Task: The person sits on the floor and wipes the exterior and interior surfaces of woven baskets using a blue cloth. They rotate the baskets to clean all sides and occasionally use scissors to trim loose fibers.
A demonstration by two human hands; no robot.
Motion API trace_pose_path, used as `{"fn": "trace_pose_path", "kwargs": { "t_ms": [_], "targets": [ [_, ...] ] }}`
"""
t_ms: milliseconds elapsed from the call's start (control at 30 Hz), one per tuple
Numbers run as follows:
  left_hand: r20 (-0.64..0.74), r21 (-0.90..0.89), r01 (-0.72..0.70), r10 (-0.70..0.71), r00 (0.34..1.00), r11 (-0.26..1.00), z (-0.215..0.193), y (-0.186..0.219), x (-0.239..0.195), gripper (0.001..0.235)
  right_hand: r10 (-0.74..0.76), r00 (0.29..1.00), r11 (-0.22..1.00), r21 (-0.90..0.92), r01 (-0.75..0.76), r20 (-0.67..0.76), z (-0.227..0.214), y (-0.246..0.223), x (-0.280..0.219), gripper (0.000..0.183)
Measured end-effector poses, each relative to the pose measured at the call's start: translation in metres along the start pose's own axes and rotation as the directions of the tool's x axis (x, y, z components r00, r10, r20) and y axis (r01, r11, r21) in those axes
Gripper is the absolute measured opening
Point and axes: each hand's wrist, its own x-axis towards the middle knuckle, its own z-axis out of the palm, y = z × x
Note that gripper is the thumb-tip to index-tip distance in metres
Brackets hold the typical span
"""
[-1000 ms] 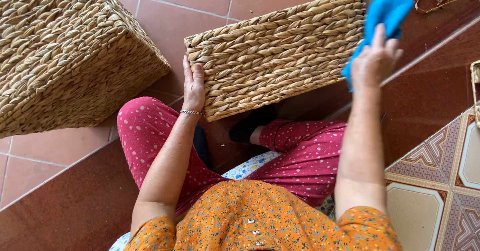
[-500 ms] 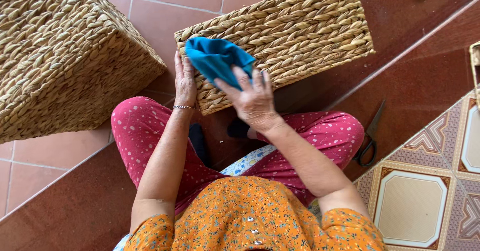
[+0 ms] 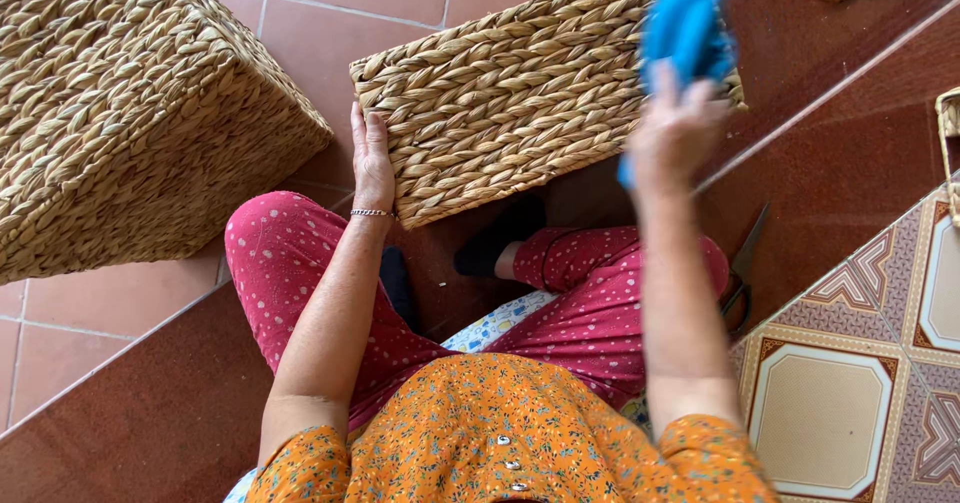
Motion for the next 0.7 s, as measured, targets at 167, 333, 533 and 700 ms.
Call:
{"fn": "trace_pose_path", "kwargs": {
  "t_ms": [167, 333, 533, 700],
  "targets": [
    [0.021, -0.124, -0.006, 0.009, 1.0, 0.992, -0.009, -0.025, 0.013, 0.076, -0.376, 0.927, 0.828, 0.449, 0.336, 0.0, -0.071, -0.183, -0.031, 0.045],
    [0.035, -0.122, 0.002, 0.002, 0.999, 0.992, -0.019, -0.022, -0.001, 0.068, -0.461, 0.886, 0.788, 0.432, 0.438, -0.059, -0.079, -0.181, -0.033, 0.044],
    [0.12, -0.11, -0.128, 0.141, 0.983, 0.986, 0.011, 0.018, -0.054, 0.091, -0.14, 0.989, 0.986, 0.095, 0.136, 0.038, -0.031, 0.001, 0.0, 0.02],
    [0.113, -0.018, -0.177, 0.178, 0.977, 0.984, 0.017, 0.039, -0.055, 0.087, 0.079, 0.995, 0.994, -0.075, -0.083, -0.053, -0.01, 0.089, 0.005, 0.04]
  ]
}}
